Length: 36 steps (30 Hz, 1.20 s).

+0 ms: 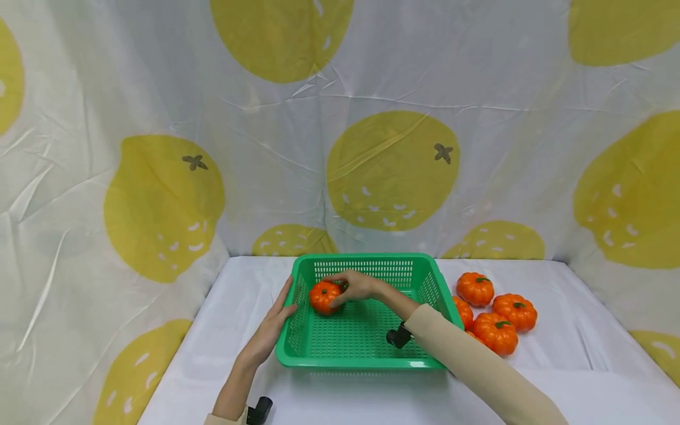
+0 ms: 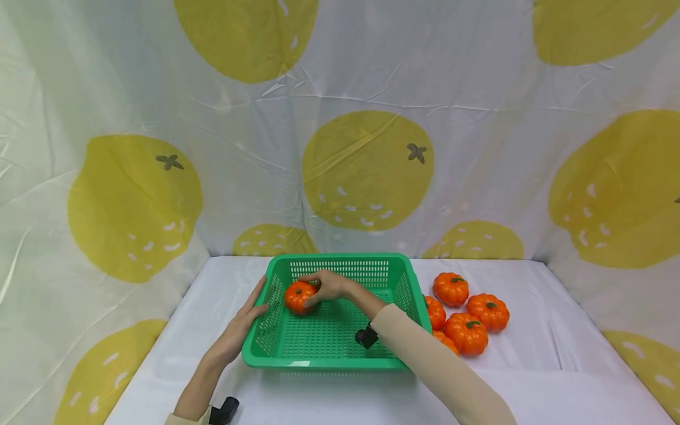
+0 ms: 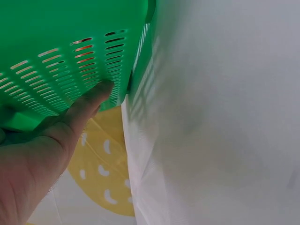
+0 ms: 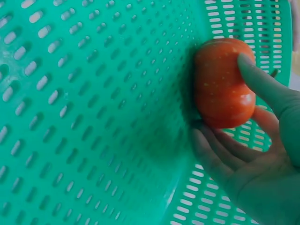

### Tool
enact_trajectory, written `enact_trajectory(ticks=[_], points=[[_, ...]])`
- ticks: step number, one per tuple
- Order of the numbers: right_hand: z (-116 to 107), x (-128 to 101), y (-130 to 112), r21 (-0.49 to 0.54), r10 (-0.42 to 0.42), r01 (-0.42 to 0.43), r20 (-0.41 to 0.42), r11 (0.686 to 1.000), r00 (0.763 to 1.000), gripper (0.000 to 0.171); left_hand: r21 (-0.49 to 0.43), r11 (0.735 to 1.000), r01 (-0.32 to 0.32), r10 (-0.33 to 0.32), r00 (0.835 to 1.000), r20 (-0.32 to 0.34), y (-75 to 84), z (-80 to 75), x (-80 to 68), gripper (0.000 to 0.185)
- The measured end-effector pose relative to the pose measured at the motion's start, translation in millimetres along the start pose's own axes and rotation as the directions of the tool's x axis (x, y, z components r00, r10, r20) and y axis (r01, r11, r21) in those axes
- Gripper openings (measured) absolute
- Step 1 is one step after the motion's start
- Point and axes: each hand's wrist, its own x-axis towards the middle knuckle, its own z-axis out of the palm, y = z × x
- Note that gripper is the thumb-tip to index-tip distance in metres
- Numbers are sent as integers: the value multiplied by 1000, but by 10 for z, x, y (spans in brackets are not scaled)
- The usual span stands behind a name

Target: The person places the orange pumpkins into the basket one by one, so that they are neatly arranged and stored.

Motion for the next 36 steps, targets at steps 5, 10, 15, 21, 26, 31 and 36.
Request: enact_trajectory(ticks=[5, 10, 15, 21, 26, 31, 36], points=[[31, 10, 30, -3, -20, 20, -21, 1000, 1000, 69, -4, 1000, 8, -8, 1000, -3, -11, 2, 0, 65], [53, 26, 58, -57, -49, 47, -26, 997, 998, 68, 4, 1000, 2, -2, 1000, 8, -19, 5, -8, 64], [-18, -40, -12, -91, -2, 5, 29, 996, 1000, 74, 14, 1000, -3, 3, 1000, 6, -24, 21, -16, 64], [-224, -289, -141, -36, 27, -24, 82, 999, 996, 72, 8, 1000, 1, -1, 1000, -8, -12, 9, -36, 65], [-456, -753, -232, -4, 15, -15, 53, 1000, 998, 74, 31, 999, 17, -17, 1000, -5, -35, 9, -90, 65], [-691, -1308, -271, -16, 8, -9, -84, 1000, 996, 74, 23, 1000, -18, 18, 1000, 0, -25, -18, -81, 65], [-828, -1973, -102, -74, 67, -91, -275, 993, 959, 73, 16, 1000, -21, 21, 999, 30, -18, -16, -35, 66]])
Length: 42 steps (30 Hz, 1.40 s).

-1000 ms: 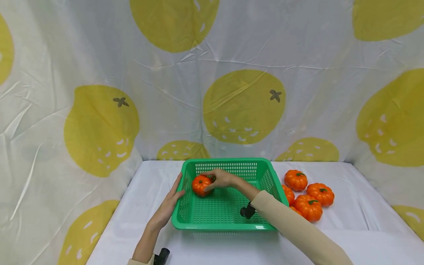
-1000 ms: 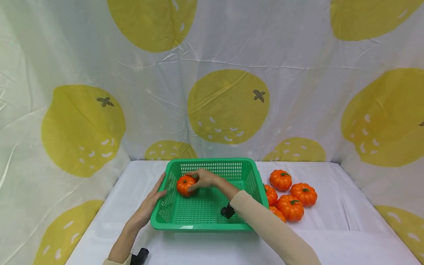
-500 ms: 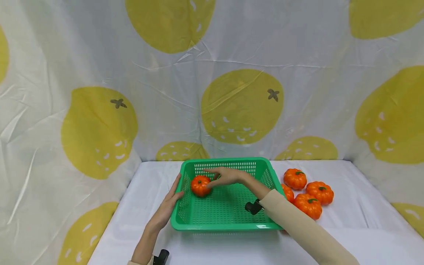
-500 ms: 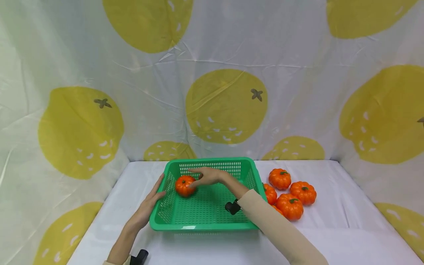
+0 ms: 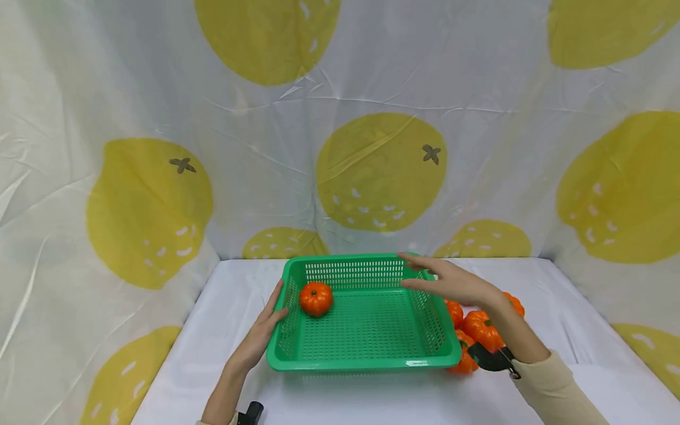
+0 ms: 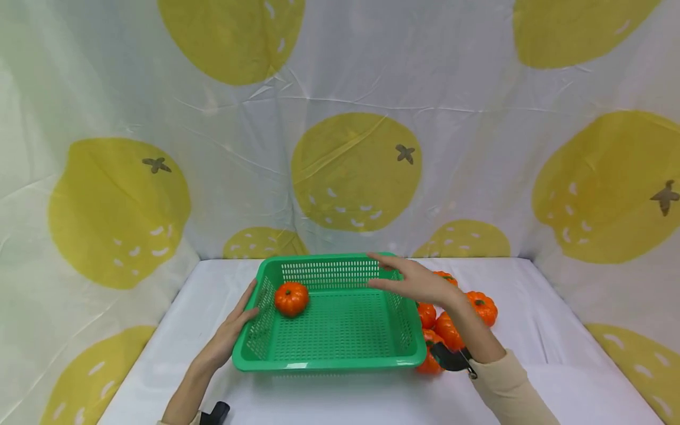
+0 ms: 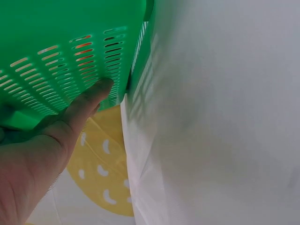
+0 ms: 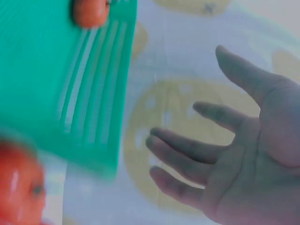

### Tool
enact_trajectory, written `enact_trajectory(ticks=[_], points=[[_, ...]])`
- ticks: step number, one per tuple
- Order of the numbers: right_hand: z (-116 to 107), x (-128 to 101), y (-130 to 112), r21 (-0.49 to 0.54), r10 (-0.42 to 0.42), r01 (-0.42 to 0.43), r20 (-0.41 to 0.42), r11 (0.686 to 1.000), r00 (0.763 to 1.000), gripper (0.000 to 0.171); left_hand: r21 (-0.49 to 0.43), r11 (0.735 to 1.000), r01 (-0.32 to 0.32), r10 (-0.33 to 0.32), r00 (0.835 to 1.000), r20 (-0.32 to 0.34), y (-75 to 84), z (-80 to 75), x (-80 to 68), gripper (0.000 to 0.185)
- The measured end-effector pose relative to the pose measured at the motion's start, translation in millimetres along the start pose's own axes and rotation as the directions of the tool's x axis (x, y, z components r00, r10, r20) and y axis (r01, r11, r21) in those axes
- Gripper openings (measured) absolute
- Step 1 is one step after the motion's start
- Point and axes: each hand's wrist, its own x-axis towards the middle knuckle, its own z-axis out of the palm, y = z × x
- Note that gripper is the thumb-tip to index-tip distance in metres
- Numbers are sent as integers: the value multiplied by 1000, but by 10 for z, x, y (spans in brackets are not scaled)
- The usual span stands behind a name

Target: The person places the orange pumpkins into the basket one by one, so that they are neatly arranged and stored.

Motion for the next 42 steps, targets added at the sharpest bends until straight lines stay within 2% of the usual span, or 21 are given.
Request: enact_trajectory(ticks=[4, 8, 12, 18, 23, 27, 33, 42], points=[[-161, -414, 289, -75, 89, -101, -153, 992, 984, 76, 9, 1000, 4, -4, 1000, -7, 12, -22, 18, 66], [-282, -716, 684, -93, 173, -201, -248, 975, 953, 80, 14, 1000, 6, -5, 1000, -28, 20, -41, 25, 66], [-290, -940, 1126, -106, 233, -272, -283, 956, 930, 84, 7, 1000, 17, -16, 999, -31, 2, -37, 20, 66], [-86, -1091, 1616, -68, 294, -327, -297, 942, 908, 87, -2, 1000, 15, -15, 1000, -26, -37, -7, 16, 65], [59, -1063, 1743, -45, 308, -339, -320, 940, 896, 89, 0, 1000, 23, -23, 999, -24, -51, 7, -5, 64], [68, -1039, 1773, -55, 348, -392, -359, 918, 866, 88, -5, 1000, 17, -17, 999, -27, -37, 24, -6, 65], [81, -1027, 1794, -1, 444, -475, -354, 880, 823, 90, 6, 1000, 26, -26, 999, -29, -17, 38, -10, 65], [75, -989, 1765, 48, 462, -495, -443, 868, 768, 89, -5, 1000, 25, -25, 999, -28, -6, 28, 9, 66]])
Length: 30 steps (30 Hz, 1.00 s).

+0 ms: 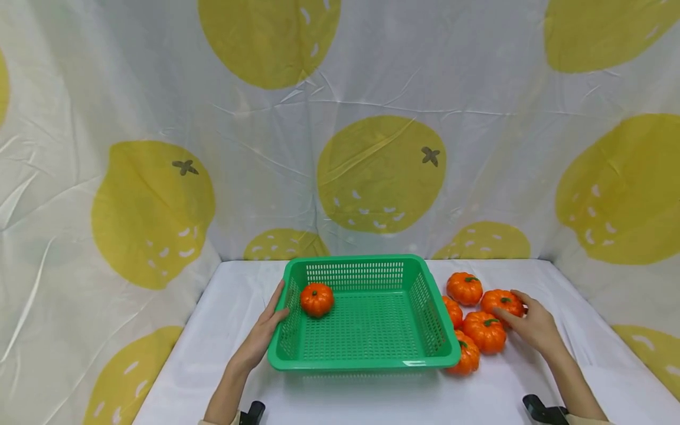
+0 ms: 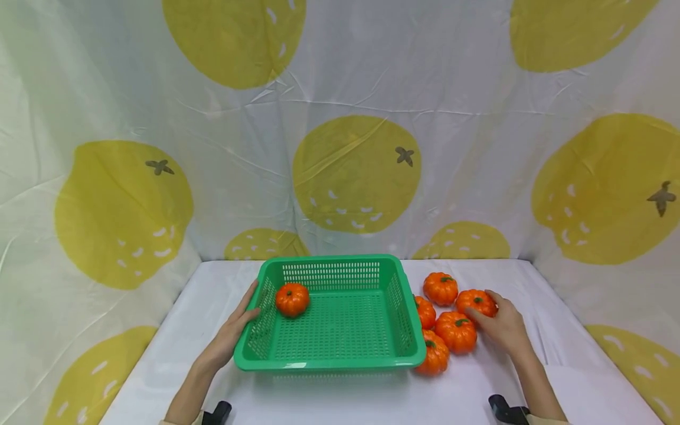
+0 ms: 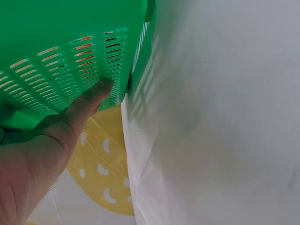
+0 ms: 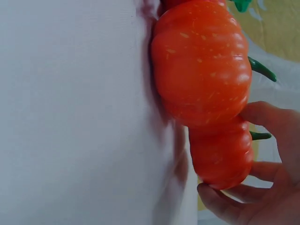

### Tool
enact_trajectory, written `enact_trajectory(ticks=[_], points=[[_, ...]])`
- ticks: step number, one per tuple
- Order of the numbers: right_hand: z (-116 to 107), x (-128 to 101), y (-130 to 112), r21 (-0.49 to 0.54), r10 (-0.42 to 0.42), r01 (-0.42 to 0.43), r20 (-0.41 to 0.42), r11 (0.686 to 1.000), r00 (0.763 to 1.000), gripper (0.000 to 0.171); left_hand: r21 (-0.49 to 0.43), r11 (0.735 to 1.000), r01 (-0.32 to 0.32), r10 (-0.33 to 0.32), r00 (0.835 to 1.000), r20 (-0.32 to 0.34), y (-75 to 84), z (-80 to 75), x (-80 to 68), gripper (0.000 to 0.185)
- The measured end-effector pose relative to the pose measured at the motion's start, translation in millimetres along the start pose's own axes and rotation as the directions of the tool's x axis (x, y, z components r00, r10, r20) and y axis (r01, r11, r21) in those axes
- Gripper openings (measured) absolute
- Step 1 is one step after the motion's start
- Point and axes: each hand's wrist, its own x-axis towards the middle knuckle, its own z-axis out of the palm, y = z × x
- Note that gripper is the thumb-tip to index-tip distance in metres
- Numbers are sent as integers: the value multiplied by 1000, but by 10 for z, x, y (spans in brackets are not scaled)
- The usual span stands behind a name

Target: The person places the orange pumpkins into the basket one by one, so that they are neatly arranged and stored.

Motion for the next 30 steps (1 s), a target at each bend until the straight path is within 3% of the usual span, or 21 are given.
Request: enact_trajectory(ticks=[7, 11, 22, 30], points=[[-51, -8, -202, 5, -81, 82, -115, 997, 990, 83, 7, 1000, 1, -1, 1000, -1, -1, 8, 4, 66], [-83, 20, -398, 22, -124, 128, -127, 991, 984, 83, 2, 1000, -1, 1, 1000, -2, 1, 5, 5, 66], [-164, 90, -967, 88, -257, 268, -117, 959, 959, 79, -1, 1000, 2, -2, 1000, -6, -4, 2, -10, 66], [-162, 186, -1334, 156, -305, 304, -20, 940, 952, 79, -4, 1000, -2, 2, 1000, -5, 8, 10, -5, 66]])
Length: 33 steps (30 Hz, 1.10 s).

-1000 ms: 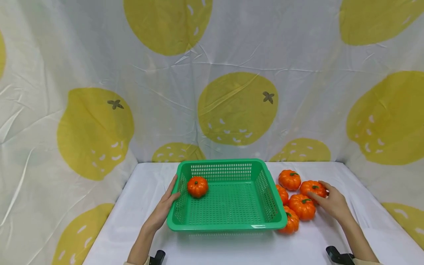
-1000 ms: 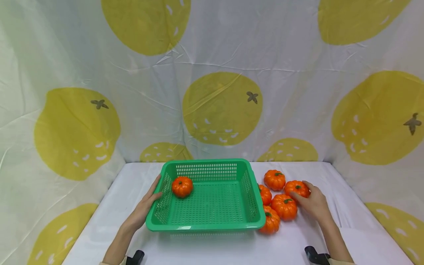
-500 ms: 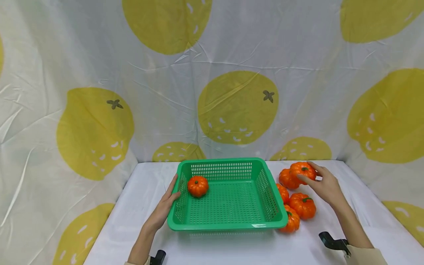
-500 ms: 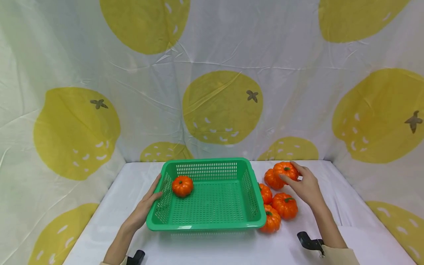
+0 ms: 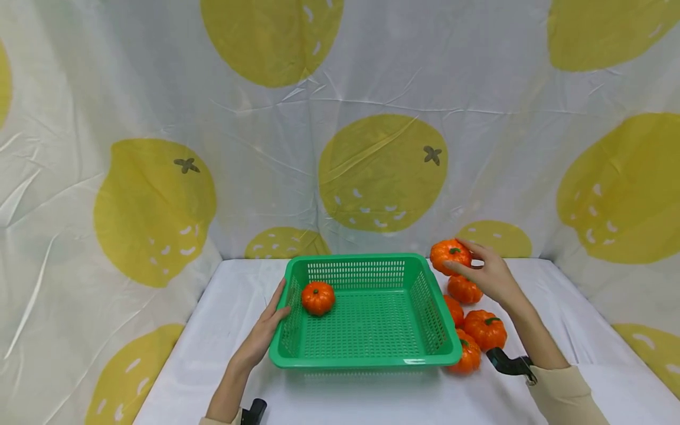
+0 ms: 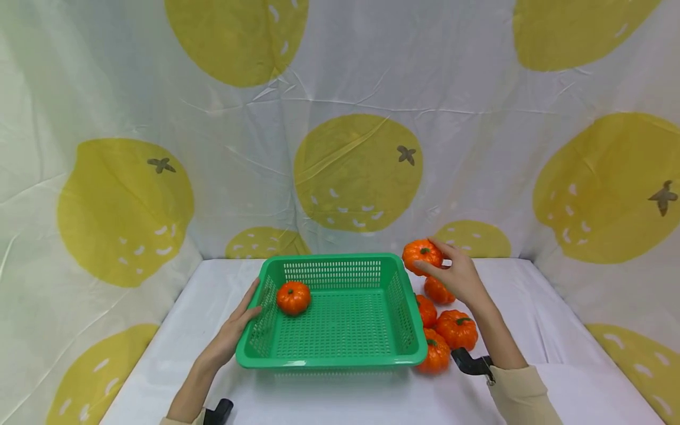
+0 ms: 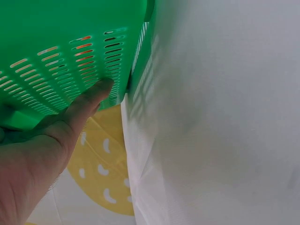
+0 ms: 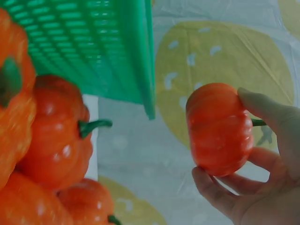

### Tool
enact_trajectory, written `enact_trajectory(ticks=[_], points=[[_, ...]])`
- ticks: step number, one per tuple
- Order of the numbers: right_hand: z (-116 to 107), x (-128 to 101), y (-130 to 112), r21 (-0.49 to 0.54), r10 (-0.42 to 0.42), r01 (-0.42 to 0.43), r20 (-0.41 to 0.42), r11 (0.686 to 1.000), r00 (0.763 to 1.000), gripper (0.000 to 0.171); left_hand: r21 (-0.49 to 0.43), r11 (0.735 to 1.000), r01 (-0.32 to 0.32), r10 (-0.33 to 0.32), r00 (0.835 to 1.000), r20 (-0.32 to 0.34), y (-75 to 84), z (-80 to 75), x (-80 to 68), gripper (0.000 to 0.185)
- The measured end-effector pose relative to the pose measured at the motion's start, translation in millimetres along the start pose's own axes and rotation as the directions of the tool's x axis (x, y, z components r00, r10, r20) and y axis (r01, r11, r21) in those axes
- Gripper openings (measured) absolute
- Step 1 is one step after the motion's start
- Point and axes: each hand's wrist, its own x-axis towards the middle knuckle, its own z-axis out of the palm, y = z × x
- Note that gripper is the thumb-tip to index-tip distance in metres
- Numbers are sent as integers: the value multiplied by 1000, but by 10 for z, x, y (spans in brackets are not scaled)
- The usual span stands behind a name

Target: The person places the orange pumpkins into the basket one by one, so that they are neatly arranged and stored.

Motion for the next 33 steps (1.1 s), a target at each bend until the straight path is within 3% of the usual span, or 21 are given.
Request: enact_trajectory(ticks=[14, 25, 33], points=[[367, 367, -333, 160, -106, 78, 178, 984, 978, 72, 5, 1000, 4, -4, 1000, -5, -9, 7, 16, 65], [741, 566, -598, 229, -172, 104, 299, 968, 939, 68, 5, 1000, 4, -4, 1000, -5, 15, 3, 21, 66], [1048, 649, -782, 241, -242, 154, 399, 958, 884, 67, 0, 1000, 10, -10, 1000, -2, 14, -1, 12, 66]])
